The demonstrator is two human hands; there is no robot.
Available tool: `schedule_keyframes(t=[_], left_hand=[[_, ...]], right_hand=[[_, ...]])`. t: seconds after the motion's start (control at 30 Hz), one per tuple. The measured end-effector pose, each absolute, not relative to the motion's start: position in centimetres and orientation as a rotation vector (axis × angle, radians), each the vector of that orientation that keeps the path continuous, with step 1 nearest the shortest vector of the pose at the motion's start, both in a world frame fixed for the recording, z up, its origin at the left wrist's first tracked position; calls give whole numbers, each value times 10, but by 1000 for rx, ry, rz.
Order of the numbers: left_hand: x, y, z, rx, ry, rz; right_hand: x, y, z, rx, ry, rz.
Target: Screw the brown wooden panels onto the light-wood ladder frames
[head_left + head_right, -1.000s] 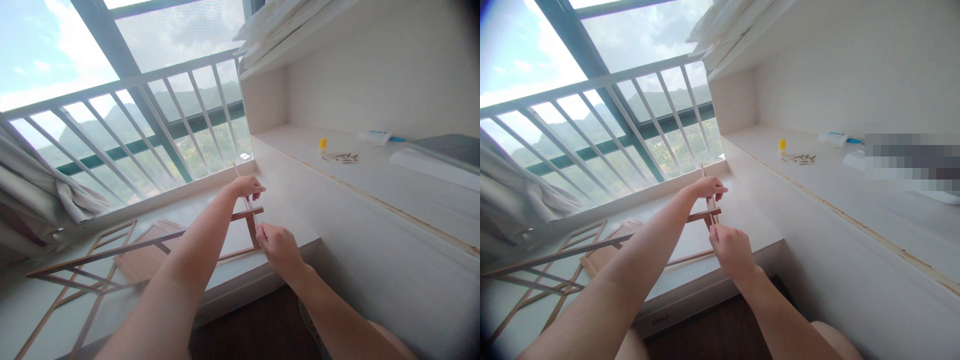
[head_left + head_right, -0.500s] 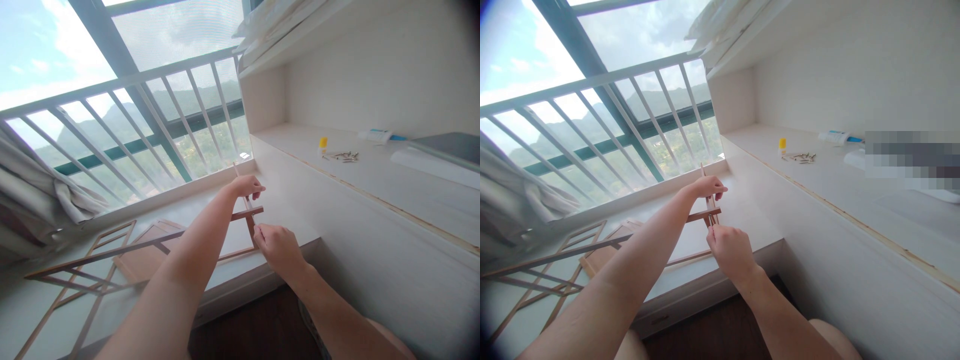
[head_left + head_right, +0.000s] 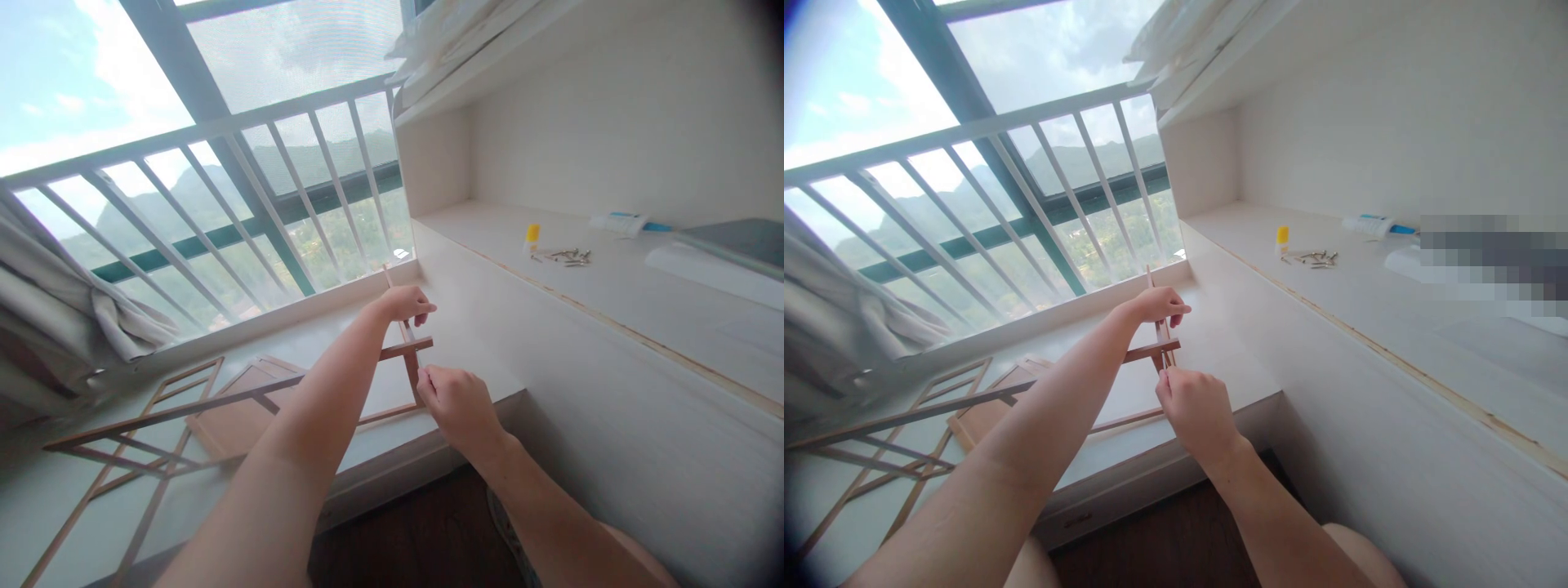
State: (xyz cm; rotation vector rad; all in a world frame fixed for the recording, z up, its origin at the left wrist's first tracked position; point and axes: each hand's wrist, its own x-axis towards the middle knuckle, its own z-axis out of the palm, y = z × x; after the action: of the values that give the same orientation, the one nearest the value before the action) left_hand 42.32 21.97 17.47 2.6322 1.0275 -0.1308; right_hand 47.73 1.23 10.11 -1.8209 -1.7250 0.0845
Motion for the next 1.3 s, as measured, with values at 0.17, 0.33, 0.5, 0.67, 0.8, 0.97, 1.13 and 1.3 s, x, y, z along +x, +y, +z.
schedule_keyframes(t=[0.17,0.33,0.5,0.67,0.8,0.97,1.13,1.3], left_hand=[[422,219,175,2623,1033,-119],[423,220,174,2631,1032,-127],[423,221,173,2623,1030,-119],[423,222,171,2624,1036,-113],[424,223,171,2617,1027,-130],[423,224,171,2627,1009,-120],[423,223,171,2611,1033,-107],[423,222,172,2620,1017,-104]], right_hand=[[480,12,105,-1845,-1724,68],[481,13,102,-1744,-1702,126],[467,17,92,-1399,-1320,632],[445,19,82,-957,-823,1097],[440,18,79,-935,-827,1011],[442,16,83,-1030,-890,912],[442,12,89,-1099,-933,855],[444,9,89,-1160,-1029,783]])
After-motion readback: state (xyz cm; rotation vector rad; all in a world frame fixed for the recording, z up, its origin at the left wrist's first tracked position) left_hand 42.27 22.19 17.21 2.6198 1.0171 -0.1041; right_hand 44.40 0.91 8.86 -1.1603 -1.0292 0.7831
